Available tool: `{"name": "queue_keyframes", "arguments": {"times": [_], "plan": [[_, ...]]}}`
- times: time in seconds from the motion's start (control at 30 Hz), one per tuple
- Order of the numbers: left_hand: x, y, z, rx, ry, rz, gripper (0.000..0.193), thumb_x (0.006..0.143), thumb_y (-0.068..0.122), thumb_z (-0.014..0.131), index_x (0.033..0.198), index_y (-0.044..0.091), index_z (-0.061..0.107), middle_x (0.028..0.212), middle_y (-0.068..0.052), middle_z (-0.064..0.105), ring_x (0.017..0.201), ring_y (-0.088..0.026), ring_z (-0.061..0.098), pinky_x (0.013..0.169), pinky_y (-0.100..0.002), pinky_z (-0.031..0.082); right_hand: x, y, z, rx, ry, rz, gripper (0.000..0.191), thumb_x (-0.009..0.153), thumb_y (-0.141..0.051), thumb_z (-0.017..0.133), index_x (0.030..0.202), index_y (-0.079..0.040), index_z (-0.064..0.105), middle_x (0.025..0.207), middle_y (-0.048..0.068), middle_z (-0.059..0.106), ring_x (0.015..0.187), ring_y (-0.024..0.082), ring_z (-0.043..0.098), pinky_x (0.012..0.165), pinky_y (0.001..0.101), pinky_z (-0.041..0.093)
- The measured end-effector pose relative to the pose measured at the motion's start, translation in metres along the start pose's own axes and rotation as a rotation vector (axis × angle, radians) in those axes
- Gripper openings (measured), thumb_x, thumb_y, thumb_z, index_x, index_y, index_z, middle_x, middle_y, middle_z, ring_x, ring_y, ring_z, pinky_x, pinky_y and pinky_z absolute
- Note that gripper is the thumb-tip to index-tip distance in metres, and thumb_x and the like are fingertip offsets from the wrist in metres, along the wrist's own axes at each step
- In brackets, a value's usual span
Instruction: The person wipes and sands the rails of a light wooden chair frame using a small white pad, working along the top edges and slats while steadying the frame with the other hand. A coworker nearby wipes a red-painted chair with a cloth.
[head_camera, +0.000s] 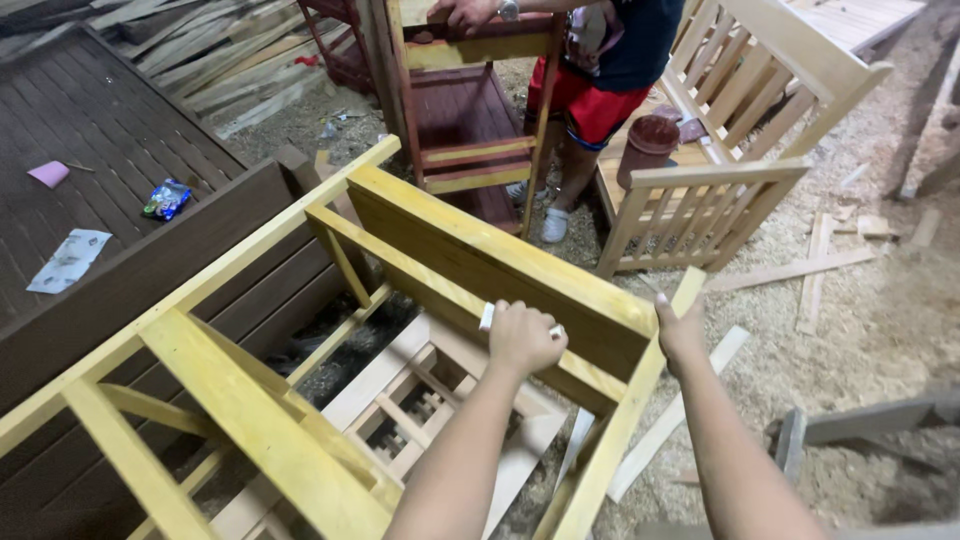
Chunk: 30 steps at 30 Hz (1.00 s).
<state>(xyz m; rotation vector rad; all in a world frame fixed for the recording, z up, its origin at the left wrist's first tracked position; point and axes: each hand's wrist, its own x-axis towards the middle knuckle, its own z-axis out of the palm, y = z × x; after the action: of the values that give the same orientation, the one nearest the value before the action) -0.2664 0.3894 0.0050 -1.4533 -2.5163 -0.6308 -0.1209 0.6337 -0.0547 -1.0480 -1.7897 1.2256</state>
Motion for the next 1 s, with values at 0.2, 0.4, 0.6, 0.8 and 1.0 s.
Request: {"name": "queue_keyframes", "arguments": {"times": [0.2, 0.4, 0.6, 0.8, 1.0], "plan": [[0.007, -0.004, 0.006, 0.007, -0.067, 0.004, 0.030, 0.078, 0.043, 0.062, 0.069, 0.018, 0.076, 0.072, -0.008, 0.072, 0.080, -0.029, 0.064, 0.075, -0.050, 0.041, 0.003, 0.015, 0.001, -0.253, 0.008, 0.141, 0.069, 0.104, -0.038, 0.066, 0.155, -0.001, 0.038, 0.141, 0.029, 0.061, 0.128, 0.041, 0.060, 0.110, 0.0468, 0.045], [0.000, 0.001, -0.001, -0.013, 0.010, -0.014, 0.030, 0.079, 0.041, 0.062, 0.067, 0.017, 0.076, 0.071, -0.008, 0.071, 0.078, -0.029, 0.064, 0.077, -0.049, 0.041, -0.007, 0.006, -0.005, -0.121, 0.005, -0.010, 0.071, 0.101, -0.031, 0.062, 0.158, -0.004, 0.029, 0.140, 0.028, 0.056, 0.126, 0.040, 0.058, 0.106, 0.0461, 0.044], [-0.007, 0.003, -0.010, -0.001, 0.006, 0.008, 0.030, 0.078, 0.040, 0.064, 0.065, 0.016, 0.075, 0.068, -0.009, 0.071, 0.075, -0.030, 0.063, 0.075, -0.049, 0.041, -0.019, -0.001, -0.008, -0.070, 0.010, -0.026, 0.066, 0.103, -0.029, 0.061, 0.157, -0.006, 0.031, 0.138, 0.025, 0.054, 0.123, 0.038, 0.059, 0.103, 0.0457, 0.046], [-0.022, 0.007, -0.019, -0.011, 0.099, 0.045, 0.030, 0.080, 0.039, 0.063, 0.065, 0.015, 0.074, 0.068, -0.008, 0.070, 0.074, -0.030, 0.062, 0.075, -0.048, 0.041, -0.042, -0.020, -0.018, -0.148, 0.039, 0.004, 0.068, 0.103, -0.030, 0.059, 0.160, -0.008, 0.028, 0.136, 0.026, 0.060, 0.122, 0.038, 0.060, 0.104, 0.0448, 0.046], [-0.027, 0.010, -0.026, 0.002, 0.132, 0.079, 0.030, 0.080, 0.039, 0.064, 0.065, 0.015, 0.074, 0.067, -0.008, 0.070, 0.074, -0.030, 0.062, 0.074, -0.049, 0.041, -0.048, -0.026, -0.021, -0.095, 0.034, -0.015, 0.066, 0.104, -0.029, 0.057, 0.160, -0.008, 0.028, 0.141, 0.024, 0.059, 0.126, 0.036, 0.060, 0.107, 0.0434, 0.045]]}}
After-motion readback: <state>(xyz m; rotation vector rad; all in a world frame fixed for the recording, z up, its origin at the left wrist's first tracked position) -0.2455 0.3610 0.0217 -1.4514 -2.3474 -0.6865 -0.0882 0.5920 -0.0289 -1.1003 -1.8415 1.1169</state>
